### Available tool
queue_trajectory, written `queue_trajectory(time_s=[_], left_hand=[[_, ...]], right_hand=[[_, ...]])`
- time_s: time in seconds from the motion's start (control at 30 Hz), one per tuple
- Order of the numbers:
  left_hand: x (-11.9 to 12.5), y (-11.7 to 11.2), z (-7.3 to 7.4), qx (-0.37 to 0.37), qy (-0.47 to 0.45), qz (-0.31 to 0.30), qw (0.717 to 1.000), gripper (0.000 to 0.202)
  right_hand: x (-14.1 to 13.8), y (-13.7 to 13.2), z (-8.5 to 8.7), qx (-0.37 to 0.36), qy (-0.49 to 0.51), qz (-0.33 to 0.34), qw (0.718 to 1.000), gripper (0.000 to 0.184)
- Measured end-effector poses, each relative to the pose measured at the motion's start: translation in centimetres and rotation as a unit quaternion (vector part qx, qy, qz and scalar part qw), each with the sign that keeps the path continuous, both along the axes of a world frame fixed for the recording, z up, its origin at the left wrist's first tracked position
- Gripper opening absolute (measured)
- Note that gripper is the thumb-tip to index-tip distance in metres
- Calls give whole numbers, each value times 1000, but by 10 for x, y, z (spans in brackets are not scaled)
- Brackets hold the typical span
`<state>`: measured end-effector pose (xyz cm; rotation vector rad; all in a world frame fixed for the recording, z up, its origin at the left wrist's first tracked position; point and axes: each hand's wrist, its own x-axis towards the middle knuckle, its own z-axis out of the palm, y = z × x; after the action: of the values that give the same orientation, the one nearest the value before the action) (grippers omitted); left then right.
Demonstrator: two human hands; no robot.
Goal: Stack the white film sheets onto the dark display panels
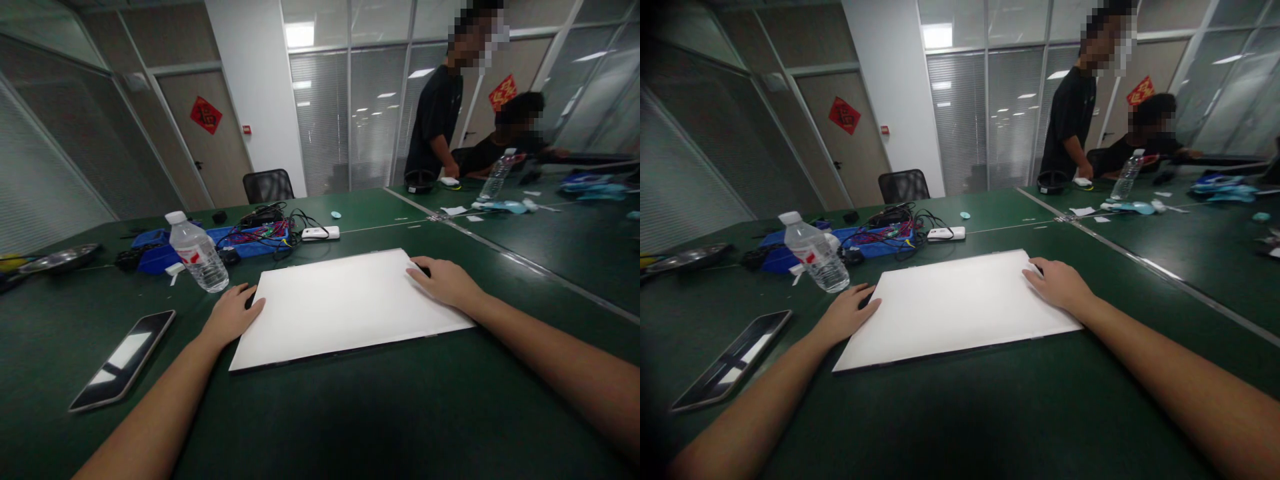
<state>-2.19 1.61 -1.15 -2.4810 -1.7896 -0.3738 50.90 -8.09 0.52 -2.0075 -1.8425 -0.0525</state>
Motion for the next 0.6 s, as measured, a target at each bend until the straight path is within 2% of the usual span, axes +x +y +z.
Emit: queue_trajectory(time_s=[0.1,0.17,0.3,0.37,0.5,0.53,0.6], left_hand=[[0,1,-1,-2,3,-2,1000,78],[1,1,-1,-2,7,1,1000,78],[1,1,-1,-3,30,4,1000,77],[1,1,-1,-2,37,1,999,76],[2,0,-1,2,32,1,999,75],[2,0,-1,1,30,0,1000,75],[2,0,0,0,32,-1,999,76]], right_hand=[[9,5,-2,19,103,-2,994,52],[15,8,-5,45,215,-6,975,43],[23,15,-10,89,408,-1,909,32],[26,17,-11,92,463,17,881,37],[35,16,-8,88,580,75,807,48],[36,16,-7,89,587,84,800,50],[37,15,-3,103,559,97,817,51]])
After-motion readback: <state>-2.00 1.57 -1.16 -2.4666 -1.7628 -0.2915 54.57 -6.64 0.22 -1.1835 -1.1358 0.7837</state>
